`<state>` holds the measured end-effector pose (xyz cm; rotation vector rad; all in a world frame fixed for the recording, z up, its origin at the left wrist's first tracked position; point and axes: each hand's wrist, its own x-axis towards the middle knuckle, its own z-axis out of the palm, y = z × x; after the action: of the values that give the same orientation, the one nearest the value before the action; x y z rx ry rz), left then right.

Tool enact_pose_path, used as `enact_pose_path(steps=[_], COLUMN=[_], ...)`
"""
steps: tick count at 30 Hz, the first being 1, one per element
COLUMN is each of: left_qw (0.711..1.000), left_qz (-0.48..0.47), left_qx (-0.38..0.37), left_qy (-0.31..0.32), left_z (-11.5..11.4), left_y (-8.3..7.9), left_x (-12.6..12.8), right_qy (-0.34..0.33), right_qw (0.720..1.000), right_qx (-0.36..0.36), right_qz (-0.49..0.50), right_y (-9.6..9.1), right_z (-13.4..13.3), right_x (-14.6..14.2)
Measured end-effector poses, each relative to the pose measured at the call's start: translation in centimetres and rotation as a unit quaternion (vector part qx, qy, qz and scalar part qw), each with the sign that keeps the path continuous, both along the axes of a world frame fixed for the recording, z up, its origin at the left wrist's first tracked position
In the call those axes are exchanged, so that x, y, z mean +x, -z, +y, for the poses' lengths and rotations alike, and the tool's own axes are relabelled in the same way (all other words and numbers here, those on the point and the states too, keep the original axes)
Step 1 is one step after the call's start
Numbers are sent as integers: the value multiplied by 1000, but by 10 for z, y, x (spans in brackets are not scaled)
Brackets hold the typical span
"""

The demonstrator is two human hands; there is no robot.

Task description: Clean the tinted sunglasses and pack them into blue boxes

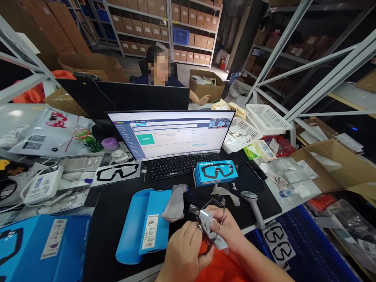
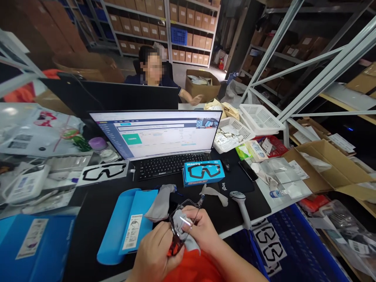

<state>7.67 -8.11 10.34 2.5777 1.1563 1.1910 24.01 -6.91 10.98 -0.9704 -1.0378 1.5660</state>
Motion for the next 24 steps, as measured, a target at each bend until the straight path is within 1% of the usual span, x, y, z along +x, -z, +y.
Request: enact_pose_path(steps=[1,2,4,5,6,7,8,10,11,12,13,15,17,18,19,20,22,24], left_qw=[1000,1000,1000,1000,1000,999,999,1000,1000,1000,1000,1000,1000,1000,1000,1000,1000,1000], left_qz=[0,1,5,7,9,9,7,2,-2,-4,-5,-1,7,10,10,9,4,2], left_qx=[0,1,4,9,12,14,16,15,12,11,11,10,8,8,11,15,23,21], left_qy=[3,7,17,20,24,27,27,17,10,5,4,12,19,21,21,18,7,-5], left_z=[0,0,-1,-1,-1,-1,-1,-2,-2,-2,-2,-2,-2,-2,-2,-2,-1,-2], left_y=[0,0,-1,-2,-2,-2,-2,-2,-1,-1,-1,-1,-1,-2,-2,-3,-3,-3], left_x=[0,1,1,1,1,1,1,0,0,1,1,2,3,3,3,3,2,2], right_qy=[9,21,38,38,33,29,28,26,24,22,20,30,42,45,48,47,40,27], right_qw=[999,995,970,954,946,950,964,990,996,998,997,986,959,947,942,949,979,994], right_qx=[-16,-45,-118,-149,-166,-162,-139,-73,-47,-37,-45,-99,-158,-174,-177,-165,-115,-73], right_qz=[33,87,210,256,276,264,226,117,73,50,54,131,231,267,280,263,164,71], right_y=[0,0,2,3,3,2,1,-1,-2,-2,-1,2,6,7,7,6,1,-3], right_z=[0,-1,-4,-5,-6,-7,-7,-7,-7,-6,-6,-7,-8,-8,-8,-8,-7,-5], right_x=[0,-1,-4,-6,-7,-7,-7,-6,-5,-4,-4,-5,-6,-7,-7,-6,-5,-3])
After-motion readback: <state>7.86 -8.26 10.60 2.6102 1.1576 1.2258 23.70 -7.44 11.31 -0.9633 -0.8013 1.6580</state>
